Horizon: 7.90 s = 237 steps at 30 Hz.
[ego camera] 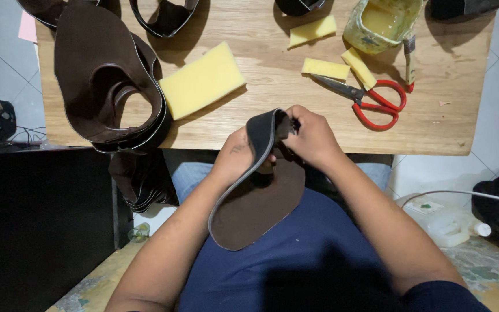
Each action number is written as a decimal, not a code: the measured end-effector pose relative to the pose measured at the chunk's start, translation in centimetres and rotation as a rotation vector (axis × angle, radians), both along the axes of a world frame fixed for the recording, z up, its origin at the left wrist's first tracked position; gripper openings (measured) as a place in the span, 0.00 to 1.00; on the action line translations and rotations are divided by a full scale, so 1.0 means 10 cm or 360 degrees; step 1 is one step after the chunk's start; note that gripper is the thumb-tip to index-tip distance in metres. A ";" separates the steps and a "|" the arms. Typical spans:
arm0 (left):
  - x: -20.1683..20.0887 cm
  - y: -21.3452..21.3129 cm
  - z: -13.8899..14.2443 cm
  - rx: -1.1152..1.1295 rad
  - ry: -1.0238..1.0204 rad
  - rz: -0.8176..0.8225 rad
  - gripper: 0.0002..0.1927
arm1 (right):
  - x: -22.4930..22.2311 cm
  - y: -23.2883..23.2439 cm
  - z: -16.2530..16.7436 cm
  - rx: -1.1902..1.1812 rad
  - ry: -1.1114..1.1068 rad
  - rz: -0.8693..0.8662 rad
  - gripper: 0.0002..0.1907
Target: The person sits at a workbench assembling shoe uppers, pressing yellow foam padding pieces into the inside of brown fabric uppers and folding the edges over the foam. They work on one upper at a time, briefly trim a piece with scissors, and set finished uppers on the table with others.
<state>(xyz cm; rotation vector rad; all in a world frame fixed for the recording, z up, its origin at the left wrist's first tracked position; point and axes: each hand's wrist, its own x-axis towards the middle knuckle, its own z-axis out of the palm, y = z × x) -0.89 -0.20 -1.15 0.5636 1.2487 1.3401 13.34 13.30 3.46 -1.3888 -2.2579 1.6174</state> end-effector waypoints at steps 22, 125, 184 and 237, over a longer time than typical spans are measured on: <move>0.05 -0.05 0.14 -0.0292 -0.0023 0.0145 0.14 | 0.12 -0.07 -0.25 -0.0292 0.0271 0.0100 0.16; 0.16 -0.04 0.22 -0.0339 0.0234 0.0353 0.14 | 0.11 -0.30 -0.14 0.0683 0.0639 0.0222 0.11; 0.10 -0.06 -0.06 -0.0132 0.0049 0.0519 0.16 | 0.11 -0.23 -0.02 0.0816 0.0675 0.0169 0.16; -0.32 -0.25 0.07 0.0269 -0.0734 0.0360 0.16 | 0.72 0.58 0.61 0.0372 -0.0040 0.0367 0.21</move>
